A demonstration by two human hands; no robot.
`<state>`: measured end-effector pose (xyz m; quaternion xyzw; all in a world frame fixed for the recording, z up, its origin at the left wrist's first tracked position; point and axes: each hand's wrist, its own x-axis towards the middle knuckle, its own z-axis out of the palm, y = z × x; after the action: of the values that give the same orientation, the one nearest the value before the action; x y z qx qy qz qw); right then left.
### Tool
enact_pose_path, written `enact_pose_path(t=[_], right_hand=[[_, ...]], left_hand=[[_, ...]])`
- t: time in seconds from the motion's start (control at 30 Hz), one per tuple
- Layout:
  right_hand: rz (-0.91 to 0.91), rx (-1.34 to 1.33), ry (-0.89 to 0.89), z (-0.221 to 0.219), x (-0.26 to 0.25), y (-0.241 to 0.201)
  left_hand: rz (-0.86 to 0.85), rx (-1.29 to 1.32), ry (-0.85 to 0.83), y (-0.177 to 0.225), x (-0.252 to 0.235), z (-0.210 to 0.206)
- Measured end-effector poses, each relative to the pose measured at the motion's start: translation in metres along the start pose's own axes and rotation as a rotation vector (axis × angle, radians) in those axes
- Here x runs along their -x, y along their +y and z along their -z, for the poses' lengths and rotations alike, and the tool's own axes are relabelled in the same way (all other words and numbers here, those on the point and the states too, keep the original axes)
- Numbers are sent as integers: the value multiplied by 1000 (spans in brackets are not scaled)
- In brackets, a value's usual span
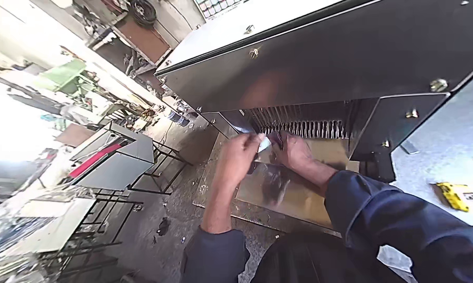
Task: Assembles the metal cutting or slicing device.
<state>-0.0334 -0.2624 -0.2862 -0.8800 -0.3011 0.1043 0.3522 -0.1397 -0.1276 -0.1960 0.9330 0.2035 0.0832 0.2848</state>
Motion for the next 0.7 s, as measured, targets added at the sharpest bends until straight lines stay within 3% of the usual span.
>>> enact_pose_path(t=[0.13, 0.2, 0.27, 0.4, 0.5, 0.6, 0.7], right_hand=[[196, 24, 293, 14, 3, -5], [238, 71, 381, 28, 0, -16], [218, 101, 474, 36, -3, -29], [66, 164, 553, 23, -9, -46], [-137, 207, 591, -7, -13, -51], [-201, 219, 732, -38, -17, -47], [-253, 57, 705, -46, -16, -59]], left_hand=[[-513, 150, 592, 12, 4, 79], [-742, 166, 745, 21, -26, 121], [-876, 172, 708, 35, -65, 151], [-822, -29, 471, 62, -110, 164], [-844, -262, 338, 63, -110, 157], [-871, -309, 257, 61, -111, 157], [-842, -314, 142, 64, -112, 161]])
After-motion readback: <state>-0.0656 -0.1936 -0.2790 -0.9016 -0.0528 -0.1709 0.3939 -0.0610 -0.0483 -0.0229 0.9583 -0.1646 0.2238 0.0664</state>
